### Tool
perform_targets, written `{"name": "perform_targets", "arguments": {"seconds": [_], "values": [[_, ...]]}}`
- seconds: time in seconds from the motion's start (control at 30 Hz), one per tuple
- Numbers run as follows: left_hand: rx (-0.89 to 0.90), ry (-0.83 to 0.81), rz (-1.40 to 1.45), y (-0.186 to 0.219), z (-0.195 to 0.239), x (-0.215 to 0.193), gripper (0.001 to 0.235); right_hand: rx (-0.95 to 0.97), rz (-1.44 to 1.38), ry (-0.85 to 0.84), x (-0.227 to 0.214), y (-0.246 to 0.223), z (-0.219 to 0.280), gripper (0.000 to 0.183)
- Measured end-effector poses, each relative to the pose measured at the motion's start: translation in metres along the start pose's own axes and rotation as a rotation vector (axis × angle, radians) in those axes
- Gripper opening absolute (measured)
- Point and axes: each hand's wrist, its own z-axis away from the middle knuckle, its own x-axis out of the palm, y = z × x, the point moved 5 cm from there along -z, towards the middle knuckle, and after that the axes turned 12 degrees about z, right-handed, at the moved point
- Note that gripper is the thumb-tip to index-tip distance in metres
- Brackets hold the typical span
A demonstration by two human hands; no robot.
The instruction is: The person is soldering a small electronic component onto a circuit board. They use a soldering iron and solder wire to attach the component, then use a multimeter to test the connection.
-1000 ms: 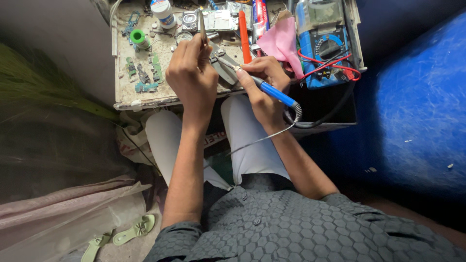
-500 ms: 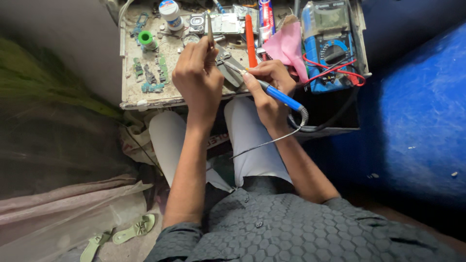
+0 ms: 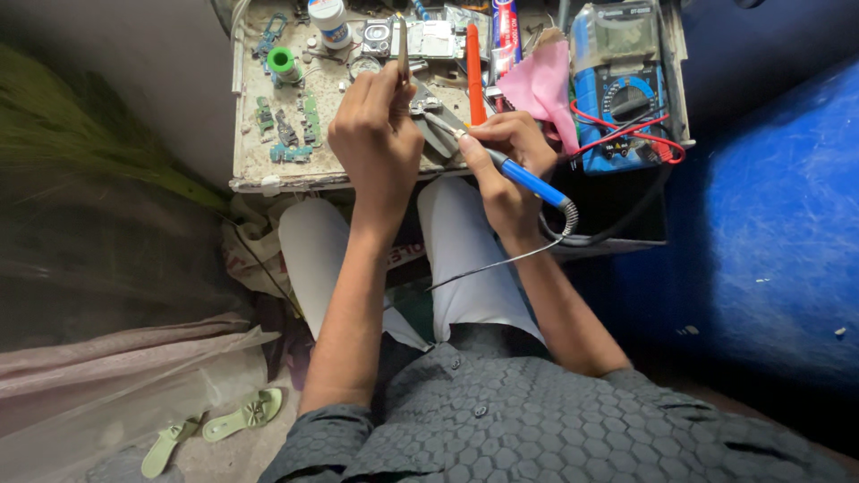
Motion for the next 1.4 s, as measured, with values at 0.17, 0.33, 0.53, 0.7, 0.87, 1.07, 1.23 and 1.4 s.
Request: {"name": "perform_targets", "arguments": {"seconds": [0.17,0.33,0.53,0.7,0.87,1.07,1.23,1.4], "values": [[-0.003,-0.002,0.003,-0.0007,0.0002,-0.0007,0.017,0.061,-0.049,0.041,-0.0017,0.0029,0.0007,0.008],[-0.005,0.0,0.004,-0.0015,0.0002,-0.0003,0.017,-0.024,-0.007,0.055,-0.0022,0.0002,0.0022,0.007],[-0.006,0.004,0.002,-0.0018,0.0005,-0.0006,0.017,0.058,-0.026,0.025,0.0008,0.0029,0.0011,0.009],[0.004,0.002,0.0,-0.0002,0.0,0.0002,0.018,0.061,-0.003,0.055,-0.0003,0.0021,0.0001,0.009],[-0.008,-0.004,0.016,-0.0009,0.0001,0.0002,0.019,0.02,-0.015,0.009,0.001,0.0015,-0.0005,0.008],[0.002,-0.01,0.003,-0.0002,0.0003,0.001,0.02,0.027,-0.026,0.002,0.001,0.0033,-0.0004,0.008],[-0.001,-0.02,0.009,0.0015,-0.0002,0.0011,0.021,0.002,-0.025,0.017,0.0004,0.0015,-0.003,0.008],[0.003,-0.019,-0.013,0.002,-0.0003,0.0019,0.02,0.038,-0.071,-0.01,0.0013,0.003,-0.002,0.008]]}}
